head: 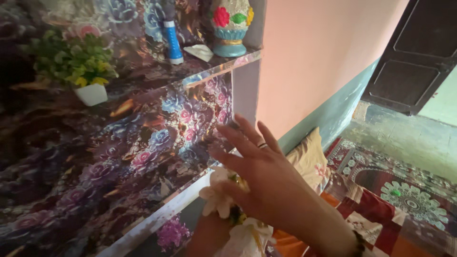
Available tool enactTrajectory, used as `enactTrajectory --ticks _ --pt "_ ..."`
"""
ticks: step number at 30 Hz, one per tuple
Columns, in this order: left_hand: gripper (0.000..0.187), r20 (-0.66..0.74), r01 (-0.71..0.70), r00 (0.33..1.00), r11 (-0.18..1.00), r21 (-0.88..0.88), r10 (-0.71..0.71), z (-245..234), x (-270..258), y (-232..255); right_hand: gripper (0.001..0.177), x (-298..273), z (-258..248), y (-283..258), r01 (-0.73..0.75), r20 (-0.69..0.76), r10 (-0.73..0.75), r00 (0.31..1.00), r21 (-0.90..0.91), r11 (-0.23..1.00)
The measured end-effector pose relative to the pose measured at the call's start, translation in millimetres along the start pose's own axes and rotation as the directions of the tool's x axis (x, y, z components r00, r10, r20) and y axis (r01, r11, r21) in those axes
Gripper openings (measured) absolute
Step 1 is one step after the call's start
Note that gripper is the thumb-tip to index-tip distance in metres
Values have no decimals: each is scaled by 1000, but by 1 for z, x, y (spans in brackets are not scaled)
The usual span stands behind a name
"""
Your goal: The person places artificial flowers onto a shelf, moves several vases and small decorative plants, and smooths a decorative floral covering on the shelf wall by hand.
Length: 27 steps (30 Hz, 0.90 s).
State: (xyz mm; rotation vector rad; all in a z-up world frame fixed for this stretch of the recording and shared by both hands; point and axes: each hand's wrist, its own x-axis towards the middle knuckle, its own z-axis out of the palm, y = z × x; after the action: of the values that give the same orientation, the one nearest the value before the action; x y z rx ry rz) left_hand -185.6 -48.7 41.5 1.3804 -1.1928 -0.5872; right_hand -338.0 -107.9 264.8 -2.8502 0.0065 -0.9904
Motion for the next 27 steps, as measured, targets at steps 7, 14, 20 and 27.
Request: enactTrajectory --ticks 7,14,20,27 --pt "39 -19 -45 999 999 -2 45 0 1 6 17 15 28 12 -11 278 12 960 -6 1000" --pt "40 -69 -16 998 1000 8 17 -6 -1 0 12 17 32 19 -116 279 86 956 93 989" --pt "41 -84 -122 988 990 73 128 -11 5 6 32 26 22 26 -192 384 104 918 197 962" --pt "40 67 -194 980 968 158 186 -16 6 35 29 48 16 29 -40 537 -150 830 326 945"
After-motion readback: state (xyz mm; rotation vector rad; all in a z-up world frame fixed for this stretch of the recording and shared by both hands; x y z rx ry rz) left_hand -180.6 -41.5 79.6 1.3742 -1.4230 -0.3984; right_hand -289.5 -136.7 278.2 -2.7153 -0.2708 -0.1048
